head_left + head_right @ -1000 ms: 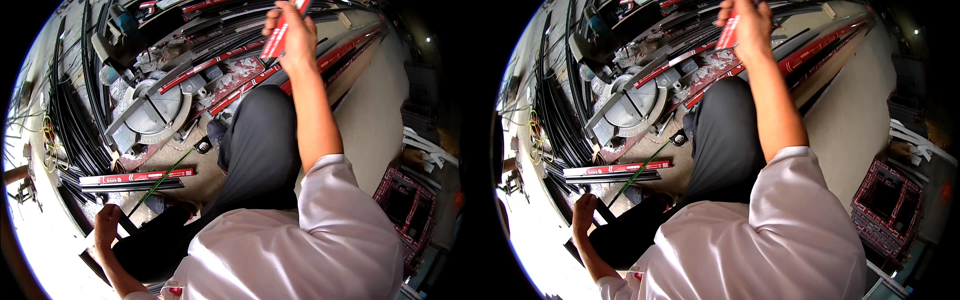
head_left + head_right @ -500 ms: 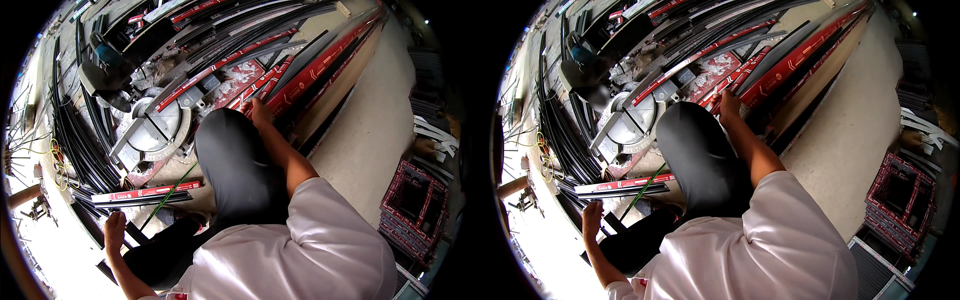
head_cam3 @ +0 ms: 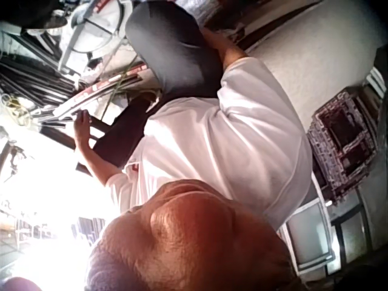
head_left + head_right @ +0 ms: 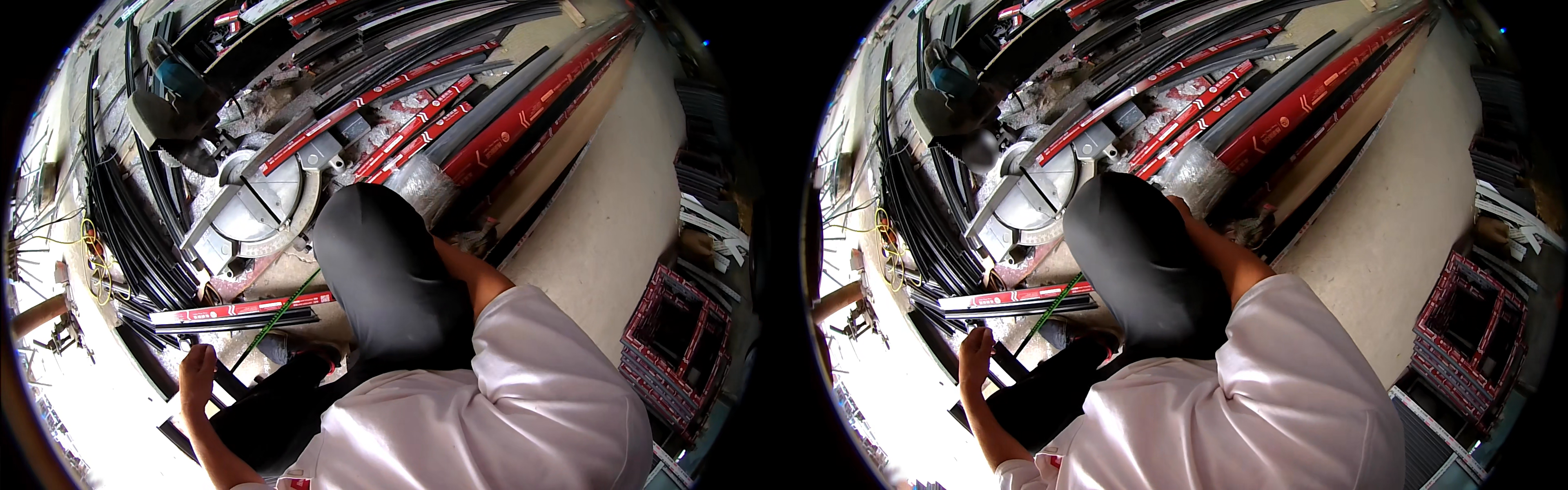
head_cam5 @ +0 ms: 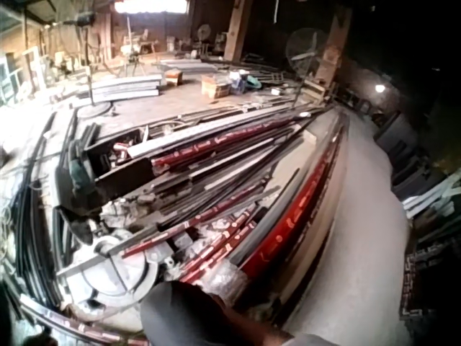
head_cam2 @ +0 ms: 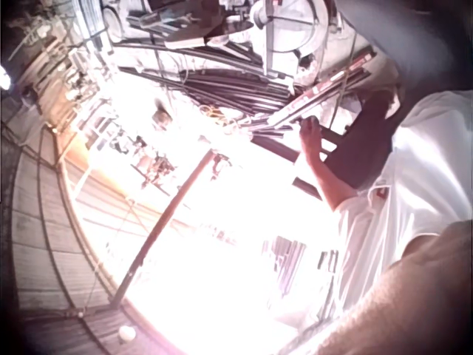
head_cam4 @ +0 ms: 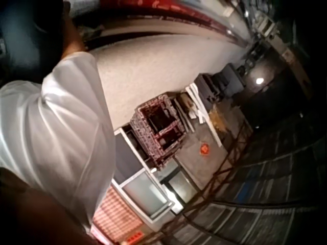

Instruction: The person selects long black profiles, measures them with a tape measure, and cuts them to length using a miter saw. The person repeats this process for several pieces, inspecting the cut ends and stacking the finished pieces.

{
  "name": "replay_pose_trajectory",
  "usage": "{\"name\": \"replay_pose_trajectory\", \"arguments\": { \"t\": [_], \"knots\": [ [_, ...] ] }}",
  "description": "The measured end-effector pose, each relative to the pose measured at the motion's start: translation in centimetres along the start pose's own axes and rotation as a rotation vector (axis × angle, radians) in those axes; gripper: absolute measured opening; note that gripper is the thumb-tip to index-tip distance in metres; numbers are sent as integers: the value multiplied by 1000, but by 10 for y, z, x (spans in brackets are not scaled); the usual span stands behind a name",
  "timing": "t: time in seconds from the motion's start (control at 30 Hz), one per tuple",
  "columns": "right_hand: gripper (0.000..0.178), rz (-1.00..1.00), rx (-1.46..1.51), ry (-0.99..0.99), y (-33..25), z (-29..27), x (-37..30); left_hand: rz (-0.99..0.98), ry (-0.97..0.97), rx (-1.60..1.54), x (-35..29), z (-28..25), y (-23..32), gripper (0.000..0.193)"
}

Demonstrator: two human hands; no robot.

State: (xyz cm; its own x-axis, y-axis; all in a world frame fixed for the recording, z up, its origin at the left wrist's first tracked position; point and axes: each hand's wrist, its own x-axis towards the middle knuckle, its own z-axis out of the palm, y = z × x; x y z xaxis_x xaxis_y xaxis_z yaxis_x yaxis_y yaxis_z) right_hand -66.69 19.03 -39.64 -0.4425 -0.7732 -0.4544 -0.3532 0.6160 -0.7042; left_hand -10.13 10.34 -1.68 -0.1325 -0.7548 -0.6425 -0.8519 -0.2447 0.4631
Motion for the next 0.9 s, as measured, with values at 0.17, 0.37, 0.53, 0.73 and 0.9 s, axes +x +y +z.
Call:
{"name": "replay_pose_trajectory", "arguments": {
  "t": [0.17,0.37,0.53,0.73,0.9],
  "knots": [
    [49,-27,30,-100,-37,18,5,-45,34,-55,-14,-1,-10,29],
    [38,133,217,-66,-63,11,18,-61,10,-70,-8,2,-6,29],
    [30,300,503,-132,-107,9,24,-79,39,6,-13,5,-11,32],
    [37,582,835,-363,-55,29,66,-187,19,138,-11,-2,-11,36],
    [57,1043,1137,-486,-10,-4,113,-139,35,60,5,-1,-13,37]
  ]
}}
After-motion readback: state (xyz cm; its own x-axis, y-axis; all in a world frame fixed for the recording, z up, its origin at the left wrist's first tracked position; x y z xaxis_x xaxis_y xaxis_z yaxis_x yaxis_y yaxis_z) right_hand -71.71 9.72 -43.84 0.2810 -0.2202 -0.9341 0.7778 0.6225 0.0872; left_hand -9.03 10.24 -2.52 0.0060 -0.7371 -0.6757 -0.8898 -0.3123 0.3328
